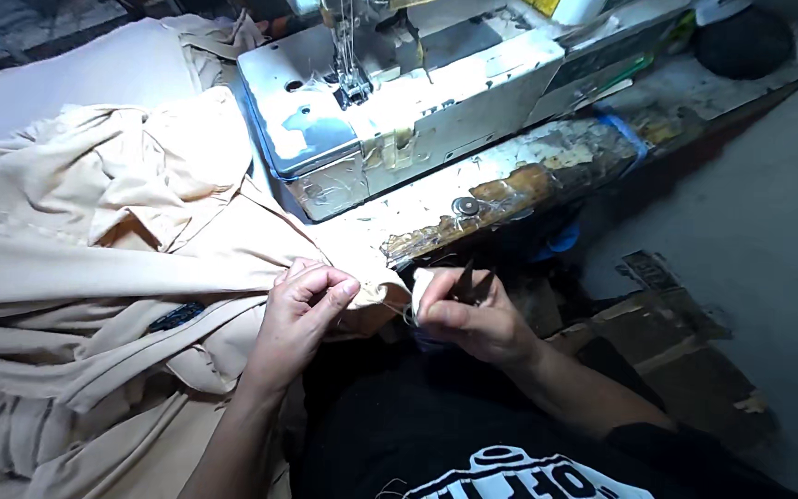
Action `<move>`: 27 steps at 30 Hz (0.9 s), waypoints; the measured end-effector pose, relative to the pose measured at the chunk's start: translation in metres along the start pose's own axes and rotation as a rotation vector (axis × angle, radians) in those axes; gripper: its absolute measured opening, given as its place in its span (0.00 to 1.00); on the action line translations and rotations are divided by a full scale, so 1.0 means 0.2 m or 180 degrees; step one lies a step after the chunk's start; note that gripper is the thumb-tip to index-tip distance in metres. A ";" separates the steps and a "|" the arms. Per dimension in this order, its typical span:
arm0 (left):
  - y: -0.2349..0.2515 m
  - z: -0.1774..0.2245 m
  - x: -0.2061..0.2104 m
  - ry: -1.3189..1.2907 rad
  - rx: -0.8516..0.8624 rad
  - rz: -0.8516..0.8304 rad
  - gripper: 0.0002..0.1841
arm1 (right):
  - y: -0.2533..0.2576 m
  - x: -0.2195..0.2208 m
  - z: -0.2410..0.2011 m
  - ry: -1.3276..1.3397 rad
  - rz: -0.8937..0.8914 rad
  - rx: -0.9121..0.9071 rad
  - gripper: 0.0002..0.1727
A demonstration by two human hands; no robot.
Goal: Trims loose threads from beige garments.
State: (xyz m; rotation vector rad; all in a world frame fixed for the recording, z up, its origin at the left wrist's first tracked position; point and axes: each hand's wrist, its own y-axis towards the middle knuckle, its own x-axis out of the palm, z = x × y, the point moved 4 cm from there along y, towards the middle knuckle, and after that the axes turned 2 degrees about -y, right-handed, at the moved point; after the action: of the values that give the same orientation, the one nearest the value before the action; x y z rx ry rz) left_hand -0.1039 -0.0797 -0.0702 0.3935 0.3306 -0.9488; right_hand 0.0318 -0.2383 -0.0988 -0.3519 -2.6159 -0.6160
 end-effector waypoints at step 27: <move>-0.01 0.08 -0.06 -0.1505 -0.0844 0.0165 0.11 | 0.08 0.15 0.08 -0.1519 -0.0071 0.0677 0.17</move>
State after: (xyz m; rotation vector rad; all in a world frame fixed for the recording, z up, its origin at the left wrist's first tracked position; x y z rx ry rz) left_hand -0.1096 -0.0794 -0.0519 -0.0690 0.0117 -0.9032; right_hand 0.0057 -0.2130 -0.0922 -0.4472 -3.1070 -0.2766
